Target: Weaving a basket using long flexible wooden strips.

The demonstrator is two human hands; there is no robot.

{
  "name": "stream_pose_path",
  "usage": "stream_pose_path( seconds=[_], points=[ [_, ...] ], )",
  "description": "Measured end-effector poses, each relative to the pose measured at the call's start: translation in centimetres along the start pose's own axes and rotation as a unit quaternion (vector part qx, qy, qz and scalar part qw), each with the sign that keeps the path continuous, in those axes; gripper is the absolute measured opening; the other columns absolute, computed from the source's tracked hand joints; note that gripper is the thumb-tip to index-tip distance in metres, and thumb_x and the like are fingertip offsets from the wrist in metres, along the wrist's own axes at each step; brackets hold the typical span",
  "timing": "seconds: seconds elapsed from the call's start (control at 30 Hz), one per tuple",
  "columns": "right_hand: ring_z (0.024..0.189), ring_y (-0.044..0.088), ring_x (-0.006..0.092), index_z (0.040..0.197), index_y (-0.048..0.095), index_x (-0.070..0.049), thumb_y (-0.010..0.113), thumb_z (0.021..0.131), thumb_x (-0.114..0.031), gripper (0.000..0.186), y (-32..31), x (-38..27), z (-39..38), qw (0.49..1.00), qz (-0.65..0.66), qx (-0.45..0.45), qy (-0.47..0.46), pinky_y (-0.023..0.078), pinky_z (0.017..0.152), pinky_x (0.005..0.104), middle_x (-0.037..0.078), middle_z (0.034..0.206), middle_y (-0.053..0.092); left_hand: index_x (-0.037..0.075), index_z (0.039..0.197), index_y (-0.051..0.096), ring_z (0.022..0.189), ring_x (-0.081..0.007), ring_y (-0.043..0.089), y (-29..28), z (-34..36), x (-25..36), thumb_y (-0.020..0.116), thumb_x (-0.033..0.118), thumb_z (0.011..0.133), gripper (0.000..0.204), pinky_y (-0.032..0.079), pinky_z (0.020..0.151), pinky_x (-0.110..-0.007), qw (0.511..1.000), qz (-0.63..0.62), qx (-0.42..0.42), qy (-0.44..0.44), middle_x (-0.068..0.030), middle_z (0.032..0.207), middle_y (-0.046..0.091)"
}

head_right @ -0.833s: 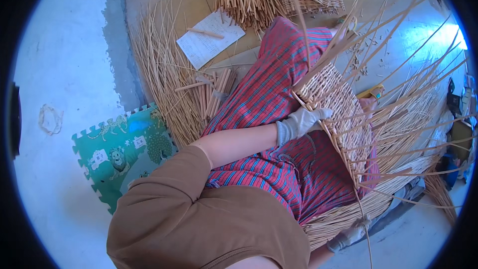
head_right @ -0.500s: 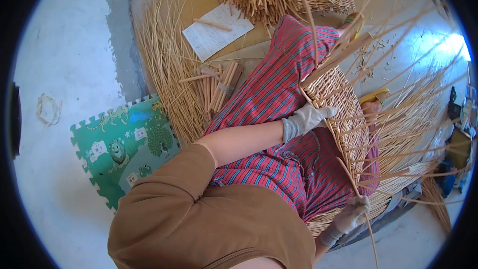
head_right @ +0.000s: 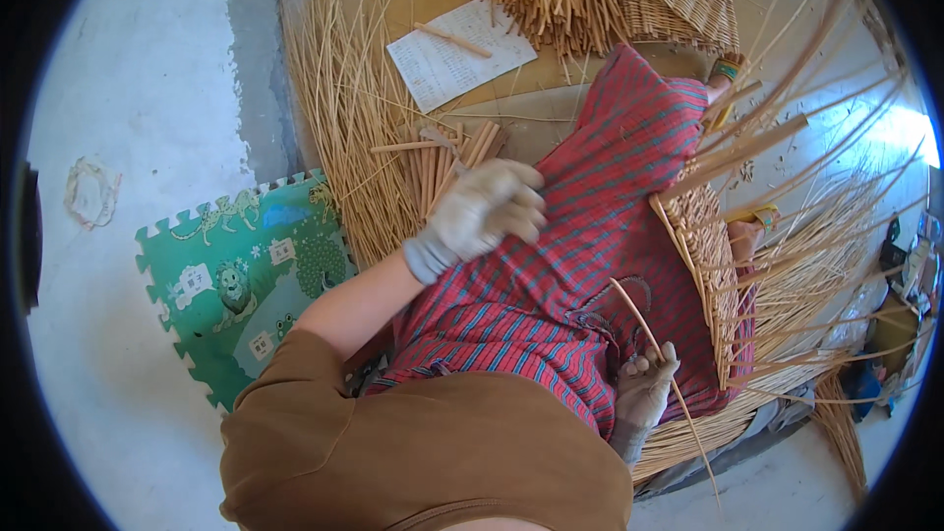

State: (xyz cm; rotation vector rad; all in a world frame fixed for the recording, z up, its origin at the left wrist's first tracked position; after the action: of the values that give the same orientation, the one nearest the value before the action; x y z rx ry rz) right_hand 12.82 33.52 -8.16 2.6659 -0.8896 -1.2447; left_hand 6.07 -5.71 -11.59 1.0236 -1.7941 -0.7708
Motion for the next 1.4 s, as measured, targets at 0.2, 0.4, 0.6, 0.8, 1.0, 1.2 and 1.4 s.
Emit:
stream_pose_path(
  seconds=[0.2, 0.4, 0.6, 0.8, 1.0, 1.2, 1.4],
  points=[
    [0.071, 0.056, 0.011, 0.127, 0.062, -0.008, 0.048, 0.108, -0.046, 0.045, 3.7, 0.8, 0.1, 0.991, -0.031, 0.034, 0.122, 0.049, 0.06, 0.0252, 0.002, 0.09, 0.062, 0.004, 0.125, 0.064, 0.088, -0.026, 0.071, -35.4, -14.1, 10.6, 0.058, 0.007, 0.098, 0.028, 0.059, 0.076, -0.038, 0.594, 0.568, 0.565, 0.076, -0.0151, 0.11, 0.071],
    [0.065, 0.052, 0.0111, 0.117, 0.064, -0.003, 0.045, 0.108, -0.052, 0.054, 2.1, -0.2, -3.6, 0.964, -0.224, 0.058, 0.132, 0.043, 0.055, 0.0244, 0.001, 0.079, 0.06, 0.009, 0.147, 0.05, 0.129, -0.0347, 0.058, -41.0, -17.4, 14.8, 0.067, 0.011, 0.093, 0.057, 0.05, 0.102, -0.042, 0.511, 0.573, 0.641, -0.019, -0.0197, 0.144, 0.057],
    [0.083, 0.06, 0.0135, 0.125, 0.061, -0.005, 0.058, 0.106, -0.035, 0.036, 4.6, -0.8, -6.2, 0.963, -0.256, 0.0, 0.09, 0.05, 0.073, 0.0265, 0.005, 0.097, 0.066, 0.016, 0.159, 0.033, 0.125, -0.0364, 0.06, -44.9, -18.6, 13.3, 0.066, 0.003, 0.092, 0.076, 0.055, 0.099, -0.047, 0.536, 0.511, 0.652, -0.164, -0.0173, 0.149, 0.051],
    [0.083, 0.061, 0.0143, 0.125, 0.062, -0.005, 0.058, 0.106, -0.032, 0.034, 4.6, -0.2, -6.9, 0.96, -0.27, 0.005, 0.081, 0.051, 0.073, 0.0276, 0.005, 0.097, 0.066, 0.004, 0.108, 0.056, 0.08, -0.0296, 0.064, -40.7, -19.2, 12.0, 0.06, 0.005, 0.096, 0.013, 0.053, 0.07, -0.041, 0.484, 0.566, 0.644, -0.175, -0.0187, 0.102, 0.066],
    [0.082, 0.062, 0.014, 0.123, 0.063, -0.004, 0.055, 0.107, -0.028, 0.029, 5.1, 0.5, -5.8, 0.966, -0.242, -0.025, 0.09, 0.052, 0.073, 0.027, 0.006, 0.097, 0.067, 0.0, 0.129, 0.06, 0.093, -0.0228, 0.064, -45.4, -22.4, 8.7, 0.067, 0.014, 0.096, 0.037, 0.047, 0.079, -0.033, 0.631, 0.413, 0.657, -0.025, -0.0123, 0.11, 0.071],
    [0.083, 0.062, 0.0134, 0.123, 0.063, -0.003, 0.055, 0.107, -0.023, 0.027, 4.7, 1.0, -5.0, 0.967, -0.226, -0.087, 0.074, 0.053, 0.075, 0.0279, 0.005, 0.098, 0.067, -0.001, 0.13, 0.064, 0.084, -0.0168, 0.067, -43.2, -22.8, 9.1, 0.071, 0.03, 0.099, 0.044, 0.056, 0.071, -0.036, 0.698, 0.23, 0.633, 0.244, -0.0108, 0.103, 0.071],
    [0.082, 0.062, 0.0115, 0.124, 0.063, -0.001, 0.054, 0.106, -0.011, 0.023, 6.3, -3.3, -5.6, 0.926, -0.346, -0.094, -0.12, 0.052, 0.073, 0.0276, 0.005, 0.098, 0.068, 0.006, 0.136, 0.053, 0.085, -0.023, 0.069, -20.9, -5.8, 15.2, 0.064, 0.025, 0.103, 0.04, 0.061, 0.083, -0.04, 0.886, 0.194, 0.287, 0.308, -0.0056, 0.093, 0.065]
  ],
)
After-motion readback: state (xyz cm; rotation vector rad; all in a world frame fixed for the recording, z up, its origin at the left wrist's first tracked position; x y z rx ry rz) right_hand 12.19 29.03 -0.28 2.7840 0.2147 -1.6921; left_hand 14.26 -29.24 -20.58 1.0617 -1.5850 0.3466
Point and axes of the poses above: each hand's wrist, its own z-axis towards the middle knuckle, its own y-axis out of the palm, x = y × z, the point moved 8 cm from there along z, towards the middle knuckle
